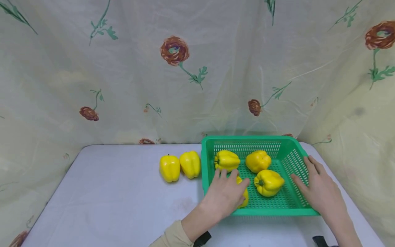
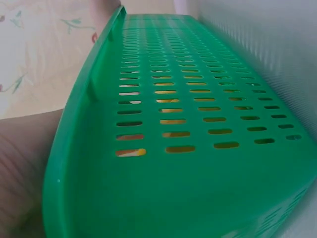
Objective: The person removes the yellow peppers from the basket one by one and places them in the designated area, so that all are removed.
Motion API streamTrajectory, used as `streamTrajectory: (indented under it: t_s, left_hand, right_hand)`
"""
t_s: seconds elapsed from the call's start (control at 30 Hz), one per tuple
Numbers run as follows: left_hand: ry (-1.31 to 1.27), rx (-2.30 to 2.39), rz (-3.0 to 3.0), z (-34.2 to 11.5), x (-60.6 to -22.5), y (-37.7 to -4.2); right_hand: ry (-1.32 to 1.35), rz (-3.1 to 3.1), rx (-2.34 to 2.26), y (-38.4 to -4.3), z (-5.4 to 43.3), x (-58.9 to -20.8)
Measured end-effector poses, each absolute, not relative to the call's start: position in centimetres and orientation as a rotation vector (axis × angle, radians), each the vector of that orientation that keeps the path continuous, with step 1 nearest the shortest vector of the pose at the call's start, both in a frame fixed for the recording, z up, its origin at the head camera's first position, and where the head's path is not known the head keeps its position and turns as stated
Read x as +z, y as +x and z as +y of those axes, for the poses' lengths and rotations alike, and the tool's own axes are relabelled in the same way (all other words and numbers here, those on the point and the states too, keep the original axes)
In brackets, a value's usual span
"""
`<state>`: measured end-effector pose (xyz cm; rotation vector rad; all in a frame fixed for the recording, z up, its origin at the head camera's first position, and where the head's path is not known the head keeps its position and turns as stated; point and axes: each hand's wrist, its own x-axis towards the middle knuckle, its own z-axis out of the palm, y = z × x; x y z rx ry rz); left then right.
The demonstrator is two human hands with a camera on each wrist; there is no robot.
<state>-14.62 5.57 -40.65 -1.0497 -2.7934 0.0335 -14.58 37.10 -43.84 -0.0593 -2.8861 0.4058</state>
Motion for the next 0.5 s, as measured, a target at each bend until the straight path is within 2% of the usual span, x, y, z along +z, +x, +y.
streamTrajectory:
  t_s: [0.5]
  left_hand:
    - [-1.060, 0.090, -2.953, 5.64, -40.12, -14.83]
  right_hand:
    - [-0.069, -2.895, 0.402, -14.55, 37.05, -43.79]
